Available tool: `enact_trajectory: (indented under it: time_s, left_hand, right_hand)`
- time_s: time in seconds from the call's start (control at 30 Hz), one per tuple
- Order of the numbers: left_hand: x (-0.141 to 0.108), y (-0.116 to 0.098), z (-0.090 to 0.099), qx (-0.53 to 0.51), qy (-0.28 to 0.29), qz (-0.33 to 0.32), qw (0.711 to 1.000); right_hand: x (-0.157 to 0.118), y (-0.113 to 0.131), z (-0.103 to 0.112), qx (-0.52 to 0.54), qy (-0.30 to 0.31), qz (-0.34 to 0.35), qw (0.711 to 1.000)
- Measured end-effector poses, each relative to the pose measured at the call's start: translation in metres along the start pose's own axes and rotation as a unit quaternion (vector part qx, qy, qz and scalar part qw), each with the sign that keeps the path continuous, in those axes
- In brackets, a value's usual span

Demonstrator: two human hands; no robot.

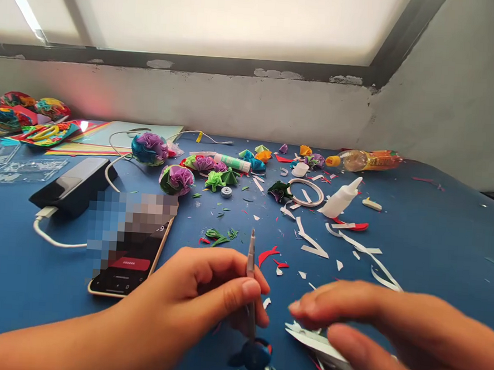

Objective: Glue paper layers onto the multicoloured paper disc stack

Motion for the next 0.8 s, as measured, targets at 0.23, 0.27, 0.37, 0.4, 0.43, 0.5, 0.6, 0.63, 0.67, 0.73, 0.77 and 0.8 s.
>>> enact_trajectory:
  time_s: [0.23,0.27,0.37,0.4,0.43,0.5,0.6,0.63,0.67,0.73,0.77,0.8]
  left_hand:
    - [0.000,0.019,-0.025,0.030,0.082,0.058,0.994]
    - [0.000,0.021,-0.026,0.053,0.081,0.060,0.994]
    - [0.001,0.024,-0.028,0.107,0.077,0.058,0.990]
    - [0.002,0.025,-0.028,0.117,0.076,0.056,0.989]
    - [0.002,0.024,-0.028,0.122,0.076,0.052,0.988]
    - [0.002,0.024,-0.029,0.130,0.076,0.051,0.987]
    - [0.001,0.021,-0.029,0.142,0.079,0.048,0.985]
    - [0.000,0.020,-0.029,0.148,0.078,0.047,0.985]
    - [0.000,0.019,-0.030,0.152,0.078,0.046,0.984]
    - [0.000,0.017,-0.031,0.156,0.078,0.039,0.984]
    - [0.000,0.016,-0.031,0.160,0.077,0.034,0.984]
    - [0.000,0.014,-0.032,0.164,0.074,0.030,0.983]
  right_hand:
    - [0.012,0.000,-0.004,-0.018,-0.003,-0.006,1.000]
    - [0.012,0.001,-0.007,-0.012,-0.001,-0.007,1.000]
    - [0.013,0.004,-0.011,0.009,-0.006,-0.011,1.000]
    - [0.014,0.005,-0.011,0.012,-0.009,-0.011,1.000]
    - [0.015,0.007,-0.010,0.016,-0.012,-0.009,1.000]
    - [0.017,0.007,-0.009,0.022,-0.010,-0.022,0.999]
    - [0.019,0.003,-0.008,0.049,-0.004,-0.076,0.996]
    - [0.019,0.001,-0.008,0.061,-0.004,-0.094,0.994]
    - [0.019,0.000,-0.007,0.074,-0.006,-0.110,0.991]
    - [0.019,-0.003,-0.007,0.104,-0.013,-0.134,0.985]
    - [0.018,-0.006,-0.008,0.120,-0.016,-0.148,0.982]
    - [0.017,-0.008,-0.009,0.138,-0.016,-0.162,0.977]
Point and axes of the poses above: each hand's wrist, its own x-axis towards the middle knuckle, its own z-axis out of the back of the hand, y = z × x, the point moved 8 cm from there along x, towards the middle knuckle, and after that the axes turned 9 degrees about z, right-handed, at the moved point
